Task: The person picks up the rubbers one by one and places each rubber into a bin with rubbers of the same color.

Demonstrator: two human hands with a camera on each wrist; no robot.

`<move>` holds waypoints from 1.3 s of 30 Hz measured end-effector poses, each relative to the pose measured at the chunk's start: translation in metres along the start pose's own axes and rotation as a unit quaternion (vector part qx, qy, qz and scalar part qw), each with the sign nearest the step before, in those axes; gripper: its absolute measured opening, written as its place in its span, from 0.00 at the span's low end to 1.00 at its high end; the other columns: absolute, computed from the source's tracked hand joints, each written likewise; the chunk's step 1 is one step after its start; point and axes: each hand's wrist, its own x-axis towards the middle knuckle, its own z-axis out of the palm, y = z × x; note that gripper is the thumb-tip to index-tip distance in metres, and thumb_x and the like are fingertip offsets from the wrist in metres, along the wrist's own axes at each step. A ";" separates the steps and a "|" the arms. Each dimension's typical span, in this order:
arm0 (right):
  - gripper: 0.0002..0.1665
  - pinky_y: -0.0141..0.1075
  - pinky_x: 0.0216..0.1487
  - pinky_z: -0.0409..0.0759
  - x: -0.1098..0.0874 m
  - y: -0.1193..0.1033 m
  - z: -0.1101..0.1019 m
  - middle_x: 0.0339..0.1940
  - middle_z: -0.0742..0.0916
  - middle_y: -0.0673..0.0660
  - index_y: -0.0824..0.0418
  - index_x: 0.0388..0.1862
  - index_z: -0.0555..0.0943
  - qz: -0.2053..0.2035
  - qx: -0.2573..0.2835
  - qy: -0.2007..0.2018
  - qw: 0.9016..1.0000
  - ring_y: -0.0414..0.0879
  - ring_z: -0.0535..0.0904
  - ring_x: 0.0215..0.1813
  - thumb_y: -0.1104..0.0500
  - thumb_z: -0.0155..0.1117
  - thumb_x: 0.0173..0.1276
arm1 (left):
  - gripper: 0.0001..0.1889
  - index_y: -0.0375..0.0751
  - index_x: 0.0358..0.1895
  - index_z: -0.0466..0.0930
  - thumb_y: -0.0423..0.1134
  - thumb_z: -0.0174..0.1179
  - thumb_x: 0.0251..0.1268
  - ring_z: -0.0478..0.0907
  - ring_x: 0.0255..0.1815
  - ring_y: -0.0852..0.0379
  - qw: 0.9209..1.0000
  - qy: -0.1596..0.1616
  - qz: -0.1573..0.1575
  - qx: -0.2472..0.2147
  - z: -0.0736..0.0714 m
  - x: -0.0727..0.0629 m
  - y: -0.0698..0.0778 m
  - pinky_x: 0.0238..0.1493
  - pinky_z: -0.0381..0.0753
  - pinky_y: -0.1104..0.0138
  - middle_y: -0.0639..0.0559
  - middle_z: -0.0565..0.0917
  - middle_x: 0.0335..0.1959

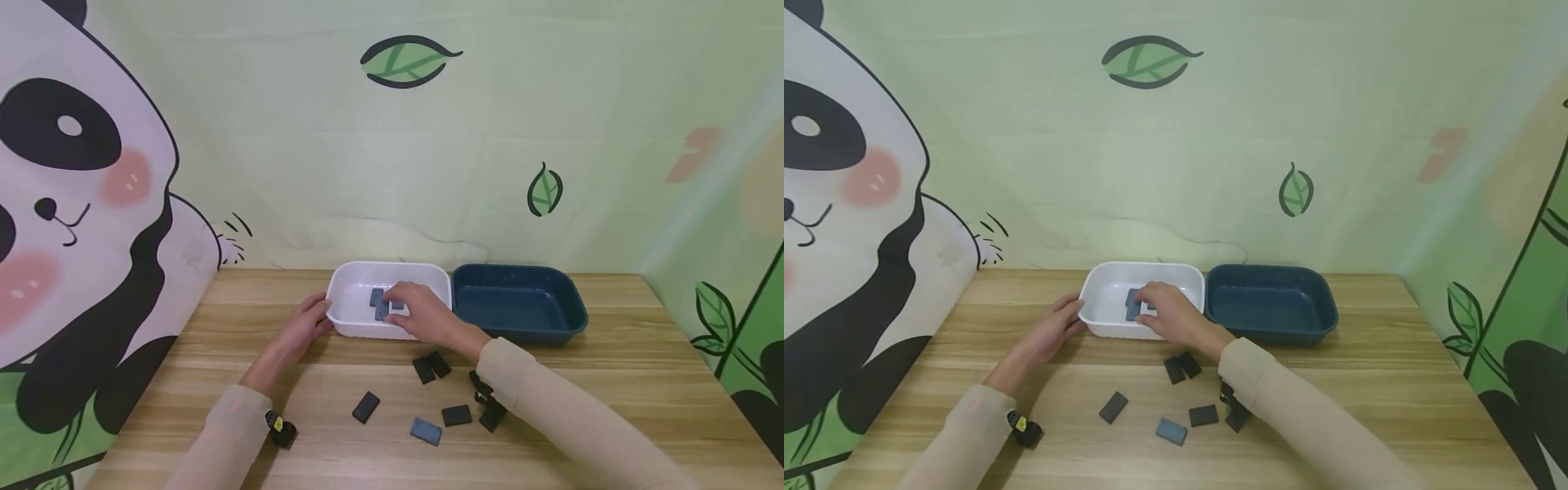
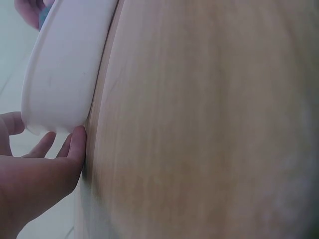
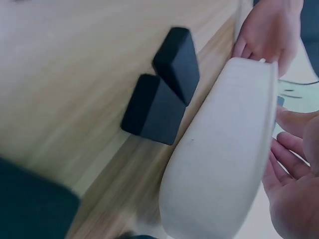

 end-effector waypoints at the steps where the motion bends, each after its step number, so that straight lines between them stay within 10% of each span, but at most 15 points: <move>1: 0.22 0.48 0.66 0.80 0.004 0.002 0.002 0.56 0.88 0.61 0.67 0.62 0.84 0.009 0.004 -0.001 1.000 0.56 0.84 0.59 0.60 0.74 0.72 | 0.31 0.29 0.83 0.51 0.40 0.46 0.88 0.62 0.80 0.39 1.000 0.000 -0.001 0.003 0.000 0.000 0.000 0.77 0.68 0.54 0.32 0.60 0.82; 20: 0.15 0.42 0.59 0.83 0.052 0.020 0.029 0.45 0.90 0.55 0.63 0.52 0.89 0.090 0.021 -0.099 0.991 0.47 0.83 0.49 0.62 0.78 0.68 | 0.30 0.29 0.83 0.52 0.40 0.45 0.88 0.63 0.80 0.40 1.000 -0.001 -0.002 0.006 -0.002 0.001 -0.007 0.77 0.69 0.55 0.32 0.61 0.81; 39: 0.12 0.37 0.55 0.83 0.060 0.025 0.028 0.42 0.90 0.55 0.63 0.48 0.89 0.061 -0.004 -0.124 0.990 0.45 0.84 0.46 0.62 0.79 0.66 | 0.31 0.29 0.83 0.52 0.40 0.46 0.88 0.62 0.80 0.40 1.000 0.000 -0.003 0.003 -0.003 0.002 -0.003 0.77 0.69 0.55 0.32 0.60 0.81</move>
